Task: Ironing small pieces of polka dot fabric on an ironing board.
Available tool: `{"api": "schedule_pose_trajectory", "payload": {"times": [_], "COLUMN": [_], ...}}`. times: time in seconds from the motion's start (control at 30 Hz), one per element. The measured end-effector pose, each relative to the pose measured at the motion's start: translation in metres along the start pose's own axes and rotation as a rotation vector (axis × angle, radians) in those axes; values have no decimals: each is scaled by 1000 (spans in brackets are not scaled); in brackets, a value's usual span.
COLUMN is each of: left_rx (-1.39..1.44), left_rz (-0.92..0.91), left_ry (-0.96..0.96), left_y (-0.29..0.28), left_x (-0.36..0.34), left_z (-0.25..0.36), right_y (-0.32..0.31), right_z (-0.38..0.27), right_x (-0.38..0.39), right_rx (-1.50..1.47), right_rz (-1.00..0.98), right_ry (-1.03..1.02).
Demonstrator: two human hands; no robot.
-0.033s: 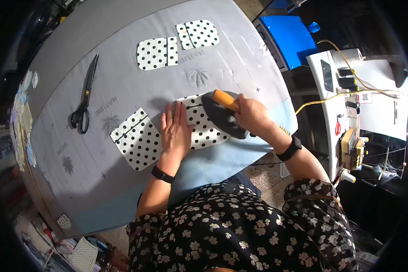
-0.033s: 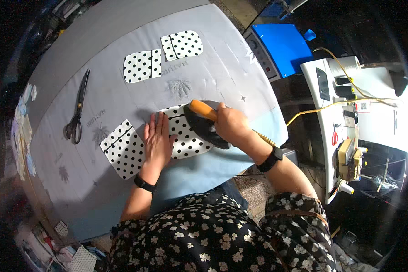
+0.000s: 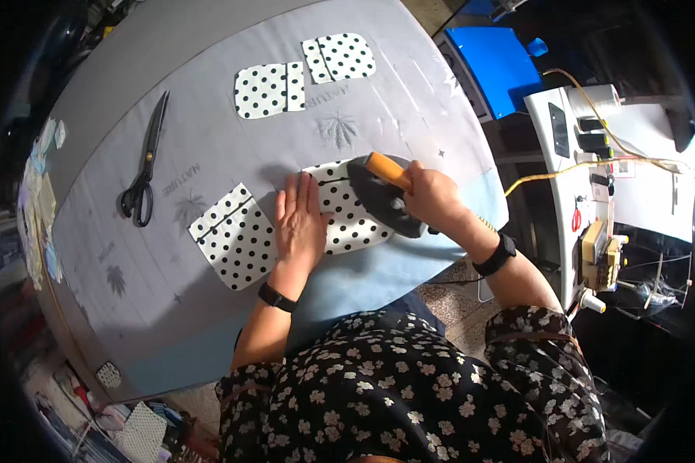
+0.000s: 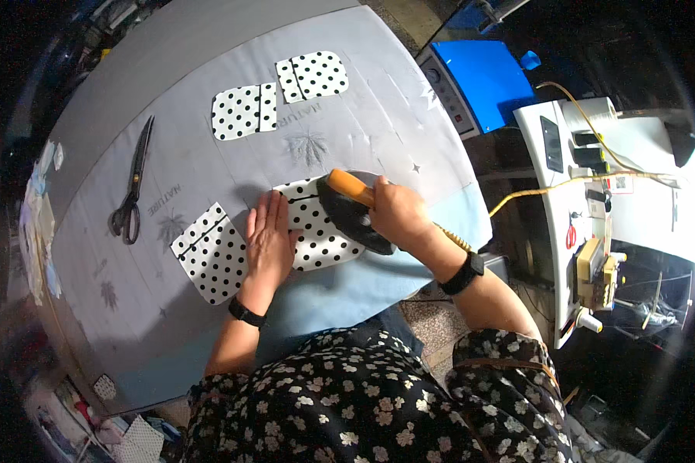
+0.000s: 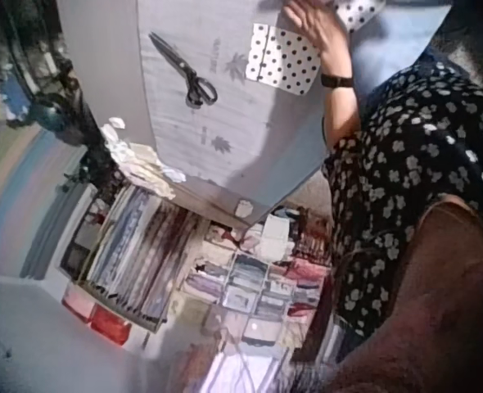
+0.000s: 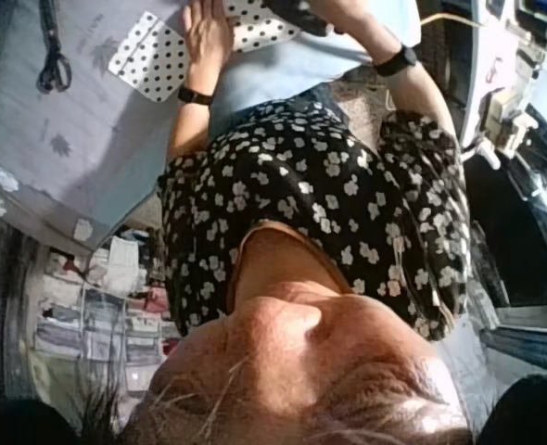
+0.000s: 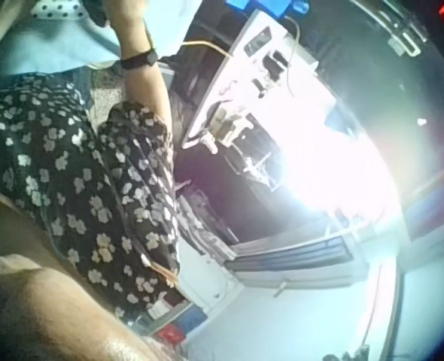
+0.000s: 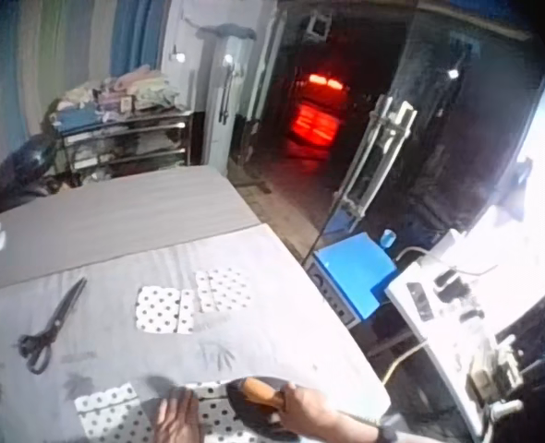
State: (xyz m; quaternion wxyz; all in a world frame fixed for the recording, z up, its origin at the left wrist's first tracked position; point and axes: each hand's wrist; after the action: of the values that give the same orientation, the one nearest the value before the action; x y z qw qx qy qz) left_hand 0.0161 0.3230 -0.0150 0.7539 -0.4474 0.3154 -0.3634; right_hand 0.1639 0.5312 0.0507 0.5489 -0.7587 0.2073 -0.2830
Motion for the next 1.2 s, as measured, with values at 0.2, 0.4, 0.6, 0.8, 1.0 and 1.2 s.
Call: {"api": "schedule_pose_trajectory", "payload": {"times": [0.2, 0.4, 0.6, 0.8, 1.0, 1.2], "left_rx": [55, 115, 210, 973, 929, 819], "left_rz": [-32, 59, 565, 716, 318, 355], "left_ry": [-20, -12, -447, -1177, -1128, -849], "left_y": [-4, -14, -42, -85, -78, -77], "left_x": [-1, 20, 92, 129, 107, 86], "left_z": [2, -1, -74, -145, -155, -131], "right_y": [-11, -15, -22, -35, -9, 68], "right_z": [-6, 3, 44, 77, -12, -126], "right_x": [-22, -42, -23, -18, 22, 49], "right_rx": [-10, -7, 27, 133, 69, -814], "right_rz": [10, 41, 100, 158, 543, -19], "right_ry": [131, 48, 5, 267, -174, -102]}}
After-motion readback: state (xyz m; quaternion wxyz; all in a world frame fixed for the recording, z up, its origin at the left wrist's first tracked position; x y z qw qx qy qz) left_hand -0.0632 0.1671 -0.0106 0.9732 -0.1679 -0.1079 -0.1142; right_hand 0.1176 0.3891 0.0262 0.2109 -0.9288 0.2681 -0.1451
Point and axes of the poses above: each hand's wrist, its own x-axis away from the middle knuckle, its own y-axis out of the palm, z = x × y, and after that the axes turned 8 degrees about z, right-handed
